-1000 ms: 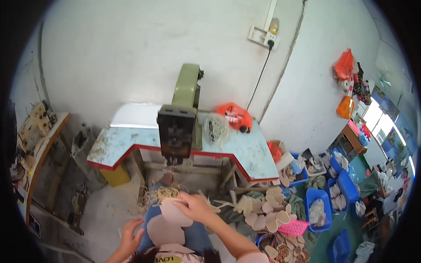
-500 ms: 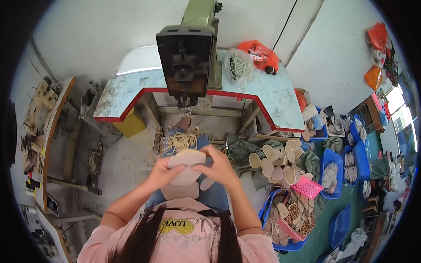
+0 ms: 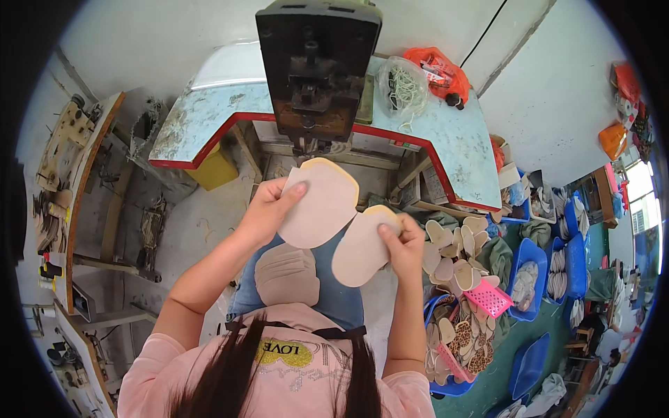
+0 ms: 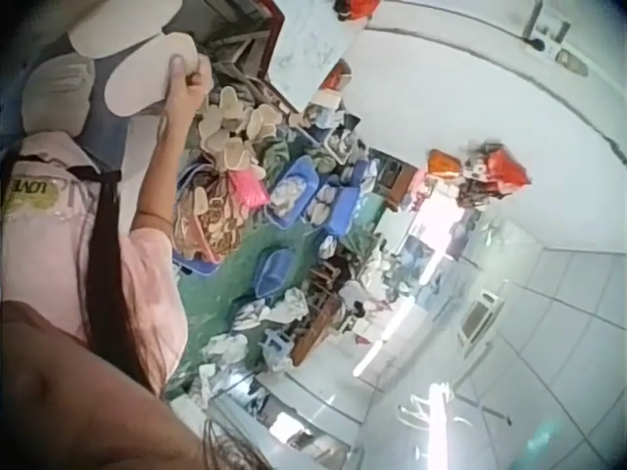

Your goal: Trimming excess material from leather shoe components using an industrial machine.

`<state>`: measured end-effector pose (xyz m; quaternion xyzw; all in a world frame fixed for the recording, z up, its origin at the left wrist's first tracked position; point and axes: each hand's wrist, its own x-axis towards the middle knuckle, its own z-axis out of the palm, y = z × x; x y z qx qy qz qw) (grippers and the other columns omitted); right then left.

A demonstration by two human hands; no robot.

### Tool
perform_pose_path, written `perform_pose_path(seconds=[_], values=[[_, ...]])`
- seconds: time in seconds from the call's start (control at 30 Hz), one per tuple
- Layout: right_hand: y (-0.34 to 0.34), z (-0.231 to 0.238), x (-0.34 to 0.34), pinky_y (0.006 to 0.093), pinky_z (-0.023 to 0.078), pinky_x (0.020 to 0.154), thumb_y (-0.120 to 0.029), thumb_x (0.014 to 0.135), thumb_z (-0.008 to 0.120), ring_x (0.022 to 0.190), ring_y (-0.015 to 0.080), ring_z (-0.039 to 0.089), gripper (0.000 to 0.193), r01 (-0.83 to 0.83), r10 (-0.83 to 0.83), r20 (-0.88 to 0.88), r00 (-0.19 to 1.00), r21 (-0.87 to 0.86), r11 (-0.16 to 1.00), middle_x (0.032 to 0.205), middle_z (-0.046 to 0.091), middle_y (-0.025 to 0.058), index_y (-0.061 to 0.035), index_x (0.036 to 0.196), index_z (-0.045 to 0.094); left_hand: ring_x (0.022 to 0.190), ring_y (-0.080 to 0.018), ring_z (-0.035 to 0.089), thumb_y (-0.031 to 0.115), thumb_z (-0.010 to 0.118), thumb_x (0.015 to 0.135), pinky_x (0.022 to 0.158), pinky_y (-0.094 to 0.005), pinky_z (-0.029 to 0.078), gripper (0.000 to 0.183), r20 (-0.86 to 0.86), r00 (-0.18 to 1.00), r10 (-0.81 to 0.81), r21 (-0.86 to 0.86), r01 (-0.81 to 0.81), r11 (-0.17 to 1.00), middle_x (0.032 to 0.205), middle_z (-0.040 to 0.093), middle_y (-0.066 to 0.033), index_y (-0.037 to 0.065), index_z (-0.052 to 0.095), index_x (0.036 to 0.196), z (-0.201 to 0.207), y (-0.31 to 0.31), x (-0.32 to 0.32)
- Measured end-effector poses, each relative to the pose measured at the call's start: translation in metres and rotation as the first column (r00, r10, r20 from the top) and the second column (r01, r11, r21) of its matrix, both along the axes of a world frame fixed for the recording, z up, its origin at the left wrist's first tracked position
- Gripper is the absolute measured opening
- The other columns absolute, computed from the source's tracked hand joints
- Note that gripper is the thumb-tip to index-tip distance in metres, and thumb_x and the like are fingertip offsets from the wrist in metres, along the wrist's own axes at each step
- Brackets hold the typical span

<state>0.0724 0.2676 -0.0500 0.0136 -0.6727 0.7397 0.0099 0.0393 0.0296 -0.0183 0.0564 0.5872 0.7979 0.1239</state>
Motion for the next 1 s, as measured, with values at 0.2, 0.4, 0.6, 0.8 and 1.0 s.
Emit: perform_pose_path(seconds=[0.2, 0.4, 0.6, 0.8, 1.0], values=[[0.0, 0.02, -0.014, 0.0175, 0.041, 0.055, -0.007, 0.076, 0.058, 0.06, 0.0051, 0.052, 0.012, 0.087, -0.084, -0.035, 0.996, 0.089, 0.992, 0.072, 0.057, 0.0017, -0.0001, 0.085, 0.054, 0.067, -0.008, 0.057, 0.024, 0.053, 0.083, 0.059, -0.022, 0.046, 0.028, 0.055, 0.998, 0.014, 0.08, -0.018, 0.997, 0.079, 0.061, -0.0056, -0.002, 0.058, 0.093, 0.001, 0.007, -0.01], [-0.003, 0.017, -0.021, 0.0166, 0.04, 0.052, -0.008, 0.077, 0.059, 0.06, 0.0043, 0.051, 0.012, 0.096, -0.091, -0.057, 0.994, 0.089, 0.991, 0.072, 0.057, 0.0015, 0.0003, 0.083, 0.053, 0.066, -0.0088, 0.058, 0.024, 0.054, 0.082, 0.059, -0.0225, 0.047, 0.028, 0.053, 0.998, -0.013, 0.103, 0.007, 0.995, 0.078, 0.062, -0.0062, -0.002, 0.058, 0.092, 0.002, 0.002, -0.017], [-0.006, 0.013, -0.021, 0.0169, 0.04, 0.052, -0.009, 0.077, 0.059, 0.059, 0.0042, 0.051, 0.012, 0.103, -0.096, -0.065, 0.993, 0.112, 0.988, 0.071, 0.057, 0.0013, 0.0007, 0.082, 0.053, 0.062, -0.0077, 0.057, 0.024, 0.053, 0.082, 0.055, -0.0215, 0.046, 0.028, 0.039, 0.999, -0.031, 0.061, 0.028, 0.998, 0.074, 0.061, -0.0054, -0.002, 0.06, 0.09, 0.009, -0.001, -0.019], [-0.022, 0.001, -0.02, 0.0157, 0.037, 0.051, -0.009, 0.077, 0.059, 0.059, 0.0024, 0.047, 0.011, 0.043, -0.035, -0.063, 0.997, 0.127, 0.991, 0.069, 0.055, -0.0015, -0.0004, 0.081, 0.054, 0.059, -0.0057, 0.055, 0.022, 0.056, 0.081, 0.052, -0.0196, 0.045, 0.025, 0.0, 0.998, -0.068, -0.139, 0.067, 0.988, 0.071, 0.061, -0.0037, -0.002, 0.061, 0.087, 0.014, -0.023, -0.03], [-0.04, -0.012, -0.018, 0.0164, 0.038, 0.053, -0.012, 0.078, 0.057, 0.061, 0.0029, 0.049, 0.012, -0.052, 0.076, -0.079, 0.994, 0.271, 0.961, 0.072, 0.056, -0.001, -0.0012, 0.084, 0.054, 0.057, -0.0042, 0.054, 0.019, 0.058, 0.079, 0.051, -0.0183, 0.043, 0.021, -0.035, 0.979, -0.201, -0.302, 0.181, 0.936, 0.067, 0.06, -0.0019, -0.001, 0.063, 0.083, 0.023, -0.051, -0.044]])
